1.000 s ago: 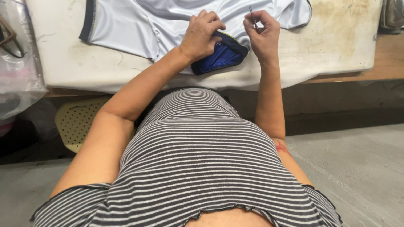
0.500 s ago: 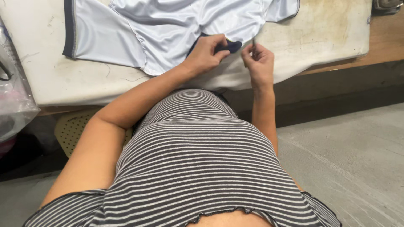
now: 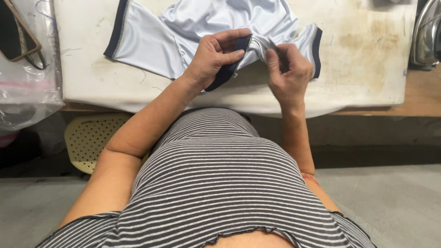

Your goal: The person uses a seam ripper to remove stitches from a white and blue garment on a worktable. They repeatedly cut threads, pull them out, and reposition the fabric to access different seam areas.

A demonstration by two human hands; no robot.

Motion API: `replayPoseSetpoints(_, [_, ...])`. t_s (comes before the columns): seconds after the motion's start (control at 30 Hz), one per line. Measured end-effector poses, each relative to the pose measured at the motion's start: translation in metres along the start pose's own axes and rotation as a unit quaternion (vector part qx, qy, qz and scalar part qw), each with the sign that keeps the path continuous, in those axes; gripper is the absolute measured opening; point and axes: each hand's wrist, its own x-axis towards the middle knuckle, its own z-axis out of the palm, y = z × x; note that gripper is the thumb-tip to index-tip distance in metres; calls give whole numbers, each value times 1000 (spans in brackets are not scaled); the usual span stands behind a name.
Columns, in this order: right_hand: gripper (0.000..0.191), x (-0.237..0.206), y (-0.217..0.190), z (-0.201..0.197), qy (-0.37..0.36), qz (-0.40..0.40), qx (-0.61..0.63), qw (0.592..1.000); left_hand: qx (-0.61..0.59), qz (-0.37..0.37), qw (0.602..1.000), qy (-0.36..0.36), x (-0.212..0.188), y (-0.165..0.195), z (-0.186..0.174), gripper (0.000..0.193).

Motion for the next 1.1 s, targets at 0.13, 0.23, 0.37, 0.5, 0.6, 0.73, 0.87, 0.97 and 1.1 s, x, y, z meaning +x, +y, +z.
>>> replayPoseSetpoints(0.13, [20,-6,0,13,-6,-33,-2,999,-42,-36,997,49,0,-6,0,43])
replayPoseSetpoints(0.23, [20,-5,2,17,-9,-62,-15,998,-47,-14,998,44,1,-11,1,43])
replayPoseSetpoints(0.37, [21,-1,-1,12,8,-64,-23,998,115,96,988,29,1,-13,6,44])
replayPoseSetpoints(0.5, [30,1,-5,15,-18,1,259,966,217,131,967,31,-6,-13,14,51])
replayPoseSetpoints(0.6, [20,0,-2,26,-22,-29,128,991,307,123,942,49,-9,-13,20,51])
replayPoseSetpoints(0.73, [4,2,13,31,-77,-5,57,995,346,130,928,54,-7,-9,18,37])
replayPoseSetpoints(0.87, [3,11,32,23,-188,125,262,938,337,66,938,47,-6,-3,13,34])
replayPoseSetpoints(0.97, [7,19,40,13,-230,139,312,912,310,55,949,22,-8,0,16,38])
replayPoseSetpoints(1.1, [16,23,43,4,-261,151,271,914,304,27,952,9,-8,2,22,28])
